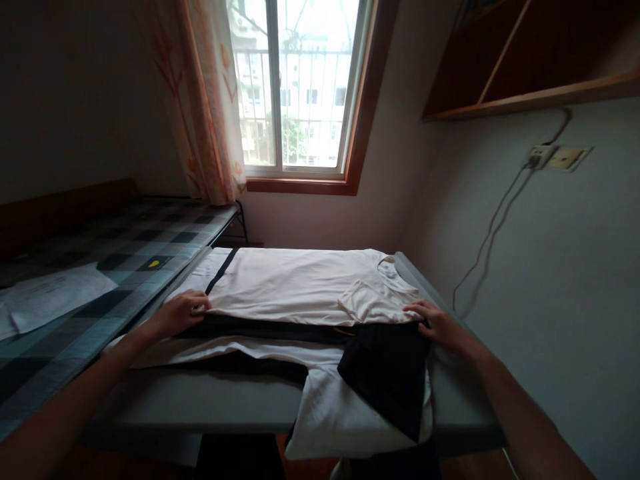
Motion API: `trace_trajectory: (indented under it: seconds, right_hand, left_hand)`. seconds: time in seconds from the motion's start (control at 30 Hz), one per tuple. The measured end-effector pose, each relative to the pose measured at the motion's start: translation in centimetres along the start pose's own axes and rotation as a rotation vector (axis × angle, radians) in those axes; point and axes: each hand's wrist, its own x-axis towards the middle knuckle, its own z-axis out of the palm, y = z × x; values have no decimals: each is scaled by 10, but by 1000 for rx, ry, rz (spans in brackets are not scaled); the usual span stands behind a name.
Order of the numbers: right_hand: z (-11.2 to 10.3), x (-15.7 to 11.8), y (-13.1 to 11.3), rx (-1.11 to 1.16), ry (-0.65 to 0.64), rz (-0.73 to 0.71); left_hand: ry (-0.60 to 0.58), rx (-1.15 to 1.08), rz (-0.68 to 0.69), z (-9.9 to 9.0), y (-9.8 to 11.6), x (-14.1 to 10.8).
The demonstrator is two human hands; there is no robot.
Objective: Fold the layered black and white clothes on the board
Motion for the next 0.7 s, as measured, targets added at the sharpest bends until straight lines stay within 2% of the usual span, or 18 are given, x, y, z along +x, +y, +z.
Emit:
trace_trajectory:
  seconds: [0.1, 0.2, 0.4, 0.5, 0.6, 0.7]
  right_hand:
    - [-1, -1, 6, -4, -12, -17]
    - [-4, -2, 9, 54, 5, -7]
    - [-6, -1, 8, 177, 145, 58]
    - [-4, 4, 3, 202, 249, 110]
    - [-1, 11, 1, 227, 364, 113]
    - [3, 16, 5, 250, 419, 67]
  left_hand:
    - [-20, -125, 13, 1, -9, -2]
    - [46, -215, -44, 0, -12, -5]
    - [180, -381, -191, 1, -7, -4]
    - [200, -408, -223, 5, -5, -1]
    - [157, -403, -180, 4, 0, 0]
    - [137, -422, -88, -1, 3, -4]
